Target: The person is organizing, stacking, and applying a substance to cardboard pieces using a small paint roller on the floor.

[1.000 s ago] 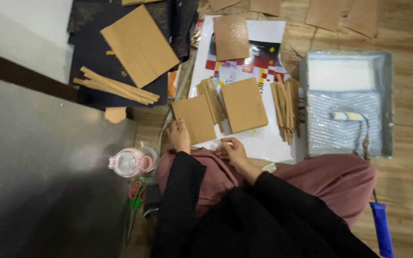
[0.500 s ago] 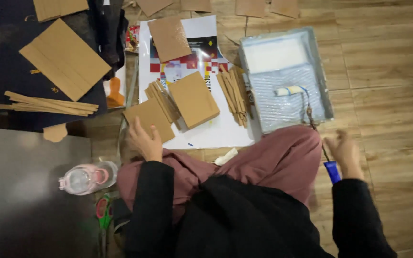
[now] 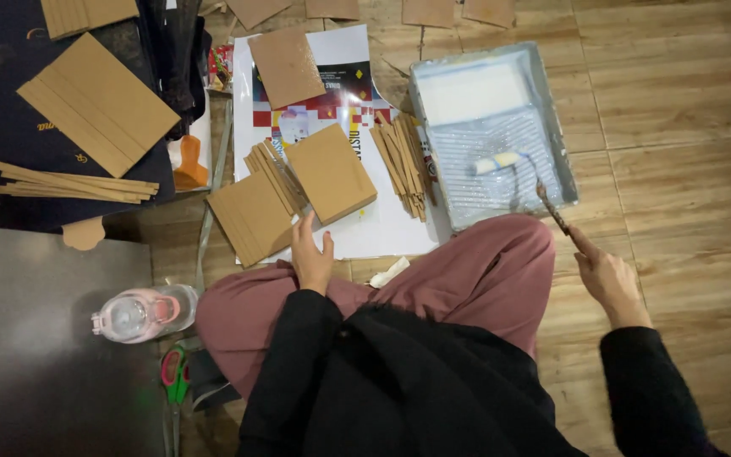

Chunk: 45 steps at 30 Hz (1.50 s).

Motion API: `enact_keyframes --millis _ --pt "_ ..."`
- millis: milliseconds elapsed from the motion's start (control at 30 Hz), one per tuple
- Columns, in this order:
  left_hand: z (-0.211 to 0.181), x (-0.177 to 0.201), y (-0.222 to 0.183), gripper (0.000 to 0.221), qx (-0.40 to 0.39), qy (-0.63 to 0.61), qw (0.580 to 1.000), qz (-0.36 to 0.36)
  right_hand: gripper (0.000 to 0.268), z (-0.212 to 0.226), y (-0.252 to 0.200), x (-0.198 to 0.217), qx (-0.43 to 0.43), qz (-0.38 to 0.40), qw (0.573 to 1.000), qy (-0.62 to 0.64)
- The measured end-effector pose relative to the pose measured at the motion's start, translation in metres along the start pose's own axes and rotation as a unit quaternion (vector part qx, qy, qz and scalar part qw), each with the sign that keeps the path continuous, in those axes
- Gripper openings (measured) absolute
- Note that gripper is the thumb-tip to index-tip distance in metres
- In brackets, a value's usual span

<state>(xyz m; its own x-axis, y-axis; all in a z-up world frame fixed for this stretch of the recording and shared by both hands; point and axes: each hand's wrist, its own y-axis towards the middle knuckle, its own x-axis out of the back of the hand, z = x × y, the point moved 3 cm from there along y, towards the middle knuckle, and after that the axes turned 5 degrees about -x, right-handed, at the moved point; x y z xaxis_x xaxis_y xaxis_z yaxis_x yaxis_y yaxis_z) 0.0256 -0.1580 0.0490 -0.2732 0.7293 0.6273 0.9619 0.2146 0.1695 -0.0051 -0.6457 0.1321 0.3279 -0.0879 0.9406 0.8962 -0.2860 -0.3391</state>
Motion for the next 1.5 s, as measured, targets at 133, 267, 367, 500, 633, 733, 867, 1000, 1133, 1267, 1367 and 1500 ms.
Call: enact_keyframes --millis 133,267,367,500,633,733,867,1000,1133,1267,1367,1500 --pt "0.007 -0.004 -0.001 0.042 0.006 -0.001 1.0 -0.004 0.059 0.008 -0.011 0.02 -0.005 0.042 0.999 -0.027" --pt "0.012 -0.01 -0.001 0.041 -0.006 0.014 1.0 0.001 0.063 0.024 0.005 0.025 0.017 0.011 0.998 -0.057" --pt "0.017 -0.011 -0.003 0.045 -0.024 0.001 1.0 -0.001 0.059 0.031 0.038 0.019 0.075 -0.055 0.996 -0.005" --pt "0.017 -0.009 -0.004 0.048 0.01 0.038 0.999 0.015 0.053 0.073 0.028 0.064 0.005 -0.006 0.997 0.077" --pt "0.009 -0.007 -0.006 0.048 -0.053 0.083 0.995 0.018 0.062 0.127 -0.007 0.083 0.083 0.082 0.898 0.425" --pt "-0.009 0.002 -0.004 0.051 -0.091 0.135 0.986 0.027 0.059 0.169 -0.044 0.089 0.103 0.143 0.888 0.426" --pt "-0.004 -0.004 -0.007 0.056 -0.109 0.188 0.975 0.036 0.056 0.212 -0.075 0.073 0.154 0.142 0.937 0.28" --pt "0.009 -0.015 -0.013 0.056 -0.1 0.216 0.97 0.047 0.058 0.238 -0.084 0.051 0.234 0.114 0.959 0.109" --pt "0.008 -0.017 -0.016 0.055 -0.103 0.248 0.961 0.06 0.057 0.242 -0.095 0.036 0.21 0.104 0.97 -0.063" --pt "0.012 -0.025 -0.018 0.054 -0.146 0.267 0.952 0.005 0.064 0.249 -0.1 0.026 0.235 0.099 0.959 -0.122" --pt "0.015 -0.03 -0.017 0.05 -0.163 0.279 0.946 -0.009 0.068 0.276 -0.087 0.022 0.249 0.082 0.952 -0.155" --pt "0.01 -0.025 -0.017 0.055 -0.16 0.292 0.943 -0.005 0.071 0.317 -0.046 0.0 0.264 0.046 0.953 -0.138"
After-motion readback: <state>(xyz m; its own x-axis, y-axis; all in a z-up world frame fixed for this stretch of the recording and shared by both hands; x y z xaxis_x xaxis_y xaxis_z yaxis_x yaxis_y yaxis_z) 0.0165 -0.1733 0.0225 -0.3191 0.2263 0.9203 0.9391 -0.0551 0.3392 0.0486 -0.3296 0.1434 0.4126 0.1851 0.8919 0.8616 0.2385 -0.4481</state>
